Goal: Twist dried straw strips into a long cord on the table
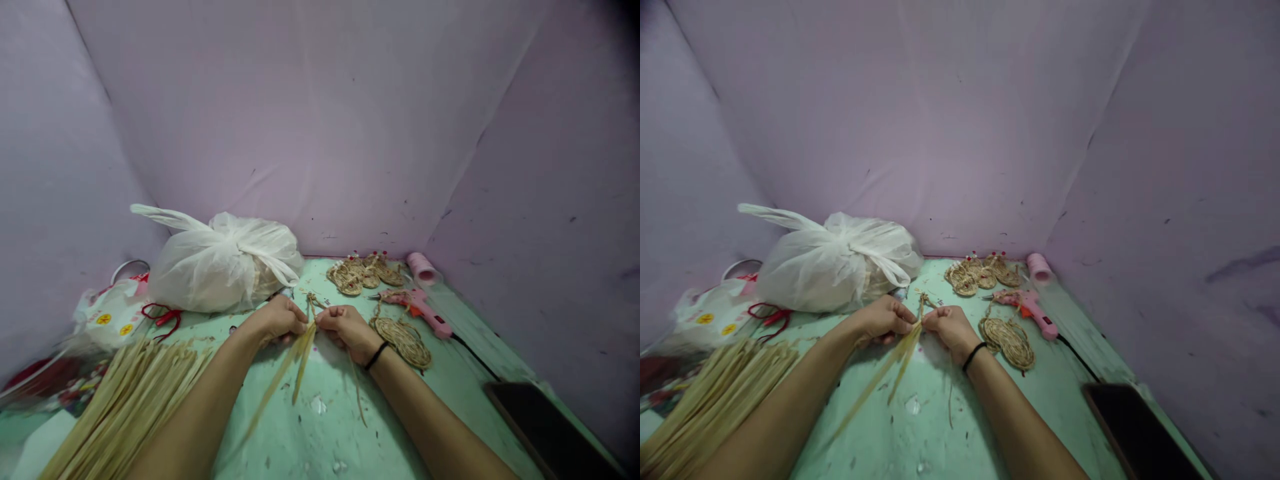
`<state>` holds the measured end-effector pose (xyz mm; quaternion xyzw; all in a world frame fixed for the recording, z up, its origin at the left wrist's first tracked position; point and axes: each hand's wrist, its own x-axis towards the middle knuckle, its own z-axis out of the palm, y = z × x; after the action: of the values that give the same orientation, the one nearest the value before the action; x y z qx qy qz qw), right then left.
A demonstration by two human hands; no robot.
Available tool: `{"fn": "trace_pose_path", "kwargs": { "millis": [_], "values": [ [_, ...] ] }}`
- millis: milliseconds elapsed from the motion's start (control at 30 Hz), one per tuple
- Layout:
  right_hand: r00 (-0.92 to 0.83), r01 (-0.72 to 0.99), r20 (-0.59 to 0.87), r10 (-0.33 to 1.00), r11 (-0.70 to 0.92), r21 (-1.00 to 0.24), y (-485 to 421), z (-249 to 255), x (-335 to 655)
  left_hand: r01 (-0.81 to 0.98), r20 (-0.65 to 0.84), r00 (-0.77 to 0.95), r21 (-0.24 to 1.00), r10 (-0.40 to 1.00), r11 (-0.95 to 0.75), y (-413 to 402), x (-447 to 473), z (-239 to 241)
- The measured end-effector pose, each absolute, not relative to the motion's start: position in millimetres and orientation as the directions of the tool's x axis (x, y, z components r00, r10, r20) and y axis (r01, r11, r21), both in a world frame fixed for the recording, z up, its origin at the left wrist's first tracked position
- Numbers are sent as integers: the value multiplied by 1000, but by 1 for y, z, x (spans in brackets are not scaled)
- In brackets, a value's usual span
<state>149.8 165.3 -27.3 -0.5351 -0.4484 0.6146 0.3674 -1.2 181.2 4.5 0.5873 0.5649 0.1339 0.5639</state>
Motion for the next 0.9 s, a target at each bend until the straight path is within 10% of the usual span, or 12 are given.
{"fn": "trace_pose_path", "kwargs": {
  "millis": [900],
  "values": [
    [-160, 28, -319, 934, -319, -947, 162, -24, 147, 510, -374, 329, 843, 867, 171, 178, -2, -14]
  ]
}}
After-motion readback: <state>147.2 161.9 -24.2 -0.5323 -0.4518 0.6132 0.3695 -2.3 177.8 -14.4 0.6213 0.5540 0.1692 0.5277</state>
